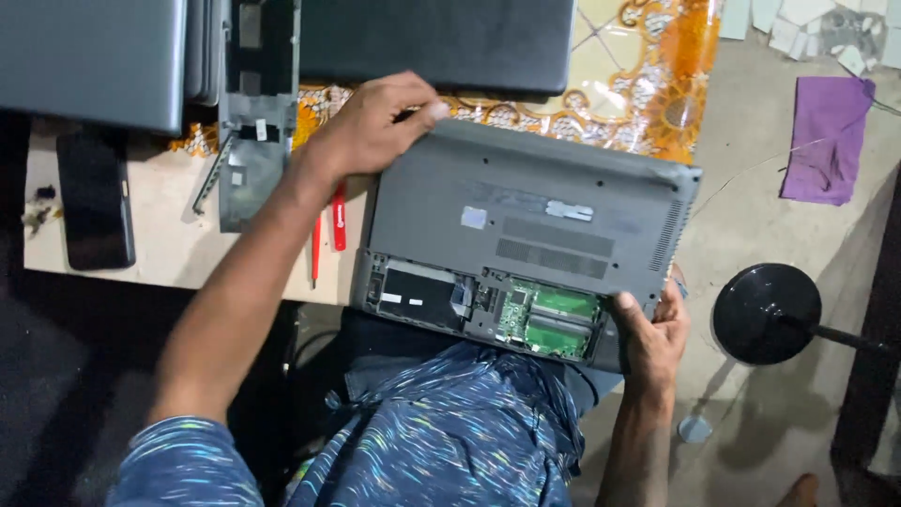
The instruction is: Attaching and securing the bottom casing of a laptop using hands and a screwdriver.
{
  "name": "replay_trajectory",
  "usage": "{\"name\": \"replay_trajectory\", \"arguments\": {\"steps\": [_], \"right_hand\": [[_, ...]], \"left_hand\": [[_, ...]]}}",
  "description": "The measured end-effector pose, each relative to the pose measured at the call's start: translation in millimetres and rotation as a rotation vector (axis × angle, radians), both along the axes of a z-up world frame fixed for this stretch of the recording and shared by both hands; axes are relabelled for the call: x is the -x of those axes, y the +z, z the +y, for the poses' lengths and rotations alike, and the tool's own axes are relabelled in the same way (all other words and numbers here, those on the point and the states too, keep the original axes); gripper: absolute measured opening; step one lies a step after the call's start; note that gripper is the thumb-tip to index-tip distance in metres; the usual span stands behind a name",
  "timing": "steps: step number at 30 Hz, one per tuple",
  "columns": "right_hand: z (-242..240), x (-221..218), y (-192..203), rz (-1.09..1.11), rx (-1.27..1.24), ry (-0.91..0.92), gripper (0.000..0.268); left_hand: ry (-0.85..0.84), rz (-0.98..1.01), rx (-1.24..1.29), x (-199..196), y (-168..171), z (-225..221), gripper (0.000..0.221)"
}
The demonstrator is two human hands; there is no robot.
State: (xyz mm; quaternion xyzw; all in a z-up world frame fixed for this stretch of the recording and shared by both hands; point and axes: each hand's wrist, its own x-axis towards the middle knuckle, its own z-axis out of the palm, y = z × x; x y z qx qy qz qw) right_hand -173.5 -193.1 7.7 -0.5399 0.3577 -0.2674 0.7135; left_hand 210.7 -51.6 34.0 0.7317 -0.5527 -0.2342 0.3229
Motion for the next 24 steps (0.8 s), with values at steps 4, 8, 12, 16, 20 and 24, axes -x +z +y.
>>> {"name": "replay_trajectory", "arguments": {"steps": [4, 8, 12, 16, 20, 24], "right_hand": [[6.8, -2.4, 6.8, -0.009, 0.025, -0.033, 0.063], [-1.8, 32.2, -41.5, 0.076, 0.150, -0.151, 0.033], [-11.3, 19.0, -27.0, 0.016, 0.358, -0.160, 0.043], [-15.3, -3.3, 20.3, -0.029, 0.524, -0.092, 0.051], [-33.8, -2.2, 8.9, -0.070, 0.555, -0.087, 0.072], [-46.5, -2.9, -16.1, -0.130, 0.443, -0.080, 0.058]], "left_hand": [[0.177, 0.010, 0.205, 9.4, -4.9, 12.8, 0.045], [0.405, 0.301, 0.005, 25.9, 1.0, 26.4, 0.058], [0.381, 0.637, 0.280, 40.8, -9.6, 26.8, 0.042], [0.468, 0.668, 0.379, 57.0, 48.2, 20.9, 0.060], [0.496, 0.685, 0.595, 62.5, 42.5, 27.6, 0.040], [0.628, 0.595, 0.614, 74.3, 43.2, 44.7, 0.054]]}}
